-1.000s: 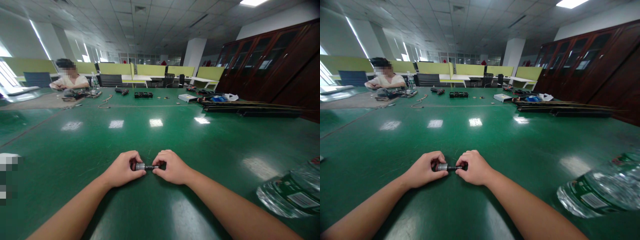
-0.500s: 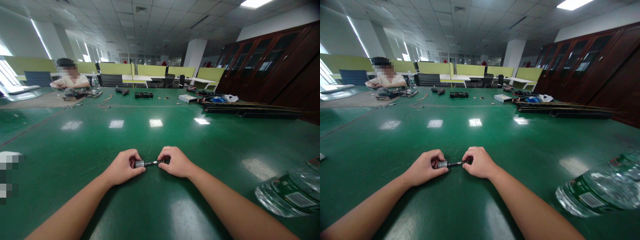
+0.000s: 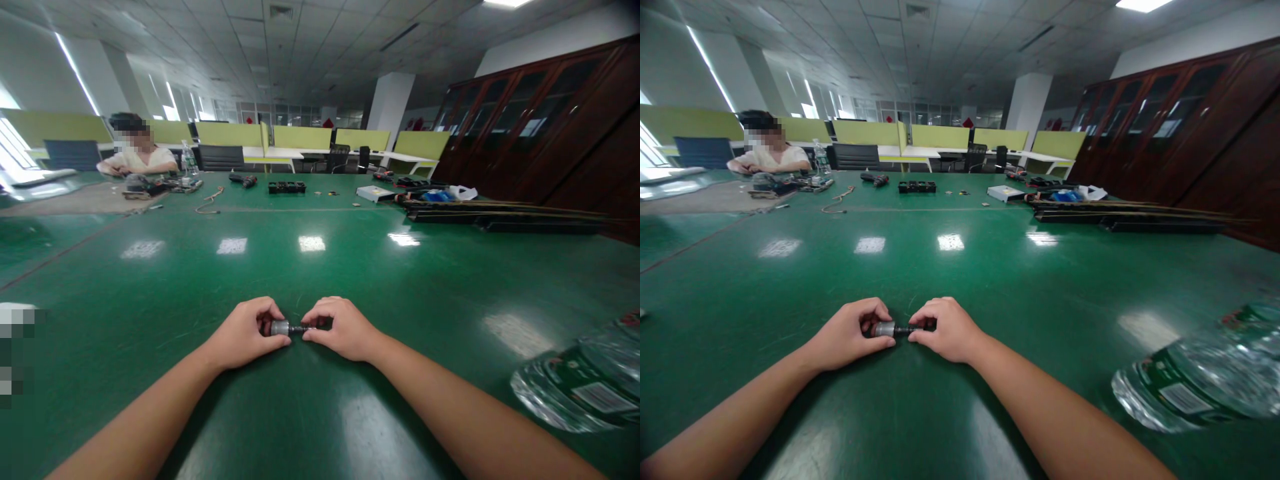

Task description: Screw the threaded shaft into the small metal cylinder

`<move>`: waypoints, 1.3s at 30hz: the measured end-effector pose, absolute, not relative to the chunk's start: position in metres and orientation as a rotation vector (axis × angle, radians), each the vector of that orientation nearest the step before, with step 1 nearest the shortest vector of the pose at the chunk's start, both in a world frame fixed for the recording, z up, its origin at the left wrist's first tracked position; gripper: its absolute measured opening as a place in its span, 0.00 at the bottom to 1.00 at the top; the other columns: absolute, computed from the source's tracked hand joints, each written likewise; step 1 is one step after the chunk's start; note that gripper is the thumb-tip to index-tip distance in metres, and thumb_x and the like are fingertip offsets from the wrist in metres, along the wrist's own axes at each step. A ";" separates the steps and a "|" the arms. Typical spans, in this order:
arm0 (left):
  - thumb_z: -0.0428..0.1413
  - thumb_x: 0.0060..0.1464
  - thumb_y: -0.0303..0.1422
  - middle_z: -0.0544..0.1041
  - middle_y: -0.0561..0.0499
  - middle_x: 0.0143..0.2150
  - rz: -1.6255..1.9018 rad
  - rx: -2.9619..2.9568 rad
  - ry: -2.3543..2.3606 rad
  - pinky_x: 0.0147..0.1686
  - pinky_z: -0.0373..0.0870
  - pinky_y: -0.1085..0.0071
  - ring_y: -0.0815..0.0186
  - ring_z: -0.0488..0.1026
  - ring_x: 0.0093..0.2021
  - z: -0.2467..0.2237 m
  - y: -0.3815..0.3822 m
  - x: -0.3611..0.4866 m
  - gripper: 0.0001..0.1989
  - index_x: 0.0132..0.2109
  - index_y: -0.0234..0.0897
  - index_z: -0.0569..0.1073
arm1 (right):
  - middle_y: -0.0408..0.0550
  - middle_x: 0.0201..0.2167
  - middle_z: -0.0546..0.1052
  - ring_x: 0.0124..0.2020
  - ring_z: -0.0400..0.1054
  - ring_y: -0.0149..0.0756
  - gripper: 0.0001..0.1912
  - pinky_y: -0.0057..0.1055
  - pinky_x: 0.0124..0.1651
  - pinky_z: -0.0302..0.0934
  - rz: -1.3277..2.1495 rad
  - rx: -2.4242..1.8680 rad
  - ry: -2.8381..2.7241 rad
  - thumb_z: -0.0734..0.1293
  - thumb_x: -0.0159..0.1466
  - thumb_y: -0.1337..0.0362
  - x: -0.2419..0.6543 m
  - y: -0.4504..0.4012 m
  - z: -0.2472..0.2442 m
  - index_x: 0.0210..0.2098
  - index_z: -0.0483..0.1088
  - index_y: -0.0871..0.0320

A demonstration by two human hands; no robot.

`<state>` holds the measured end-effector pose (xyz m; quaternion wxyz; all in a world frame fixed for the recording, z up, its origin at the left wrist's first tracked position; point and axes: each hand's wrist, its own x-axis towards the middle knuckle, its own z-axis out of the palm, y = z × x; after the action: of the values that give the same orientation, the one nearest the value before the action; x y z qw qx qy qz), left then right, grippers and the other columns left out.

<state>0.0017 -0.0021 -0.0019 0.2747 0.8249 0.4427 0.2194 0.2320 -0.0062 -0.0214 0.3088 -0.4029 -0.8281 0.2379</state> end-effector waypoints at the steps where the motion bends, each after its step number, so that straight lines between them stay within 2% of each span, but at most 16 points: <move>1: 0.64 0.47 0.38 0.71 0.54 0.30 0.586 2.230 1.158 0.27 0.60 0.75 0.69 0.66 0.28 -0.001 -0.003 0.002 0.13 0.35 0.35 0.72 | 0.41 0.28 0.77 0.30 0.69 0.31 0.09 0.30 0.39 0.59 0.653 -1.063 -2.163 0.75 0.55 0.64 0.229 -0.007 -0.022 0.36 0.77 0.56; 3: 0.62 0.48 0.37 0.73 0.52 0.32 0.584 2.246 1.090 0.29 0.61 0.74 0.68 0.67 0.30 0.000 -0.004 0.001 0.12 0.37 0.35 0.73 | 0.41 0.28 0.78 0.29 0.69 0.30 0.10 0.29 0.39 0.59 0.699 -1.057 -2.136 0.74 0.56 0.64 0.225 -0.009 -0.023 0.38 0.76 0.56; 7: 0.60 0.51 0.34 0.73 0.51 0.34 0.603 2.227 1.047 0.30 0.63 0.74 0.68 0.68 0.31 0.001 -0.006 0.003 0.09 0.38 0.34 0.73 | 0.42 0.28 0.78 0.31 0.69 0.31 0.04 0.30 0.40 0.58 0.672 -1.046 -2.164 0.71 0.60 0.63 0.224 -0.013 -0.020 0.34 0.75 0.56; 13: 0.61 0.51 0.36 0.71 0.54 0.29 0.570 2.182 1.105 0.28 0.62 0.75 0.69 0.67 0.28 -0.002 -0.004 0.003 0.11 0.38 0.34 0.73 | 0.43 0.32 0.77 0.36 0.67 0.34 0.10 0.33 0.44 0.57 0.587 -1.009 -2.255 0.74 0.53 0.68 0.226 -0.014 -0.017 0.36 0.75 0.56; 19: 0.61 0.50 0.37 0.72 0.53 0.31 0.564 2.169 1.090 0.29 0.62 0.75 0.68 0.68 0.29 -0.003 -0.004 0.003 0.11 0.37 0.34 0.72 | 0.44 0.30 0.76 0.35 0.67 0.33 0.06 0.33 0.43 0.57 0.575 -1.018 -2.283 0.72 0.57 0.68 0.225 -0.012 -0.018 0.36 0.76 0.57; 32: 0.61 0.49 0.35 0.72 0.54 0.29 0.586 2.218 1.089 0.29 0.61 0.75 0.69 0.68 0.28 0.000 -0.005 0.004 0.09 0.35 0.35 0.73 | 0.42 0.27 0.75 0.32 0.66 0.32 0.07 0.31 0.40 0.57 0.592 -1.031 -2.271 0.74 0.53 0.68 0.226 -0.014 -0.017 0.33 0.75 0.57; 39: 0.61 0.50 0.36 0.74 0.53 0.29 0.588 2.229 1.098 0.29 0.61 0.74 0.68 0.67 0.29 0.002 -0.005 0.003 0.09 0.35 0.35 0.74 | 0.42 0.27 0.75 0.32 0.67 0.32 0.05 0.31 0.40 0.57 0.588 -1.046 -2.277 0.73 0.55 0.65 0.225 -0.012 -0.018 0.32 0.76 0.56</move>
<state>0.0032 -0.0053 0.0016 0.2900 0.8354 0.4117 0.2205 0.2254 -0.0119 -0.0184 0.2803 -0.3900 -0.8492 0.2194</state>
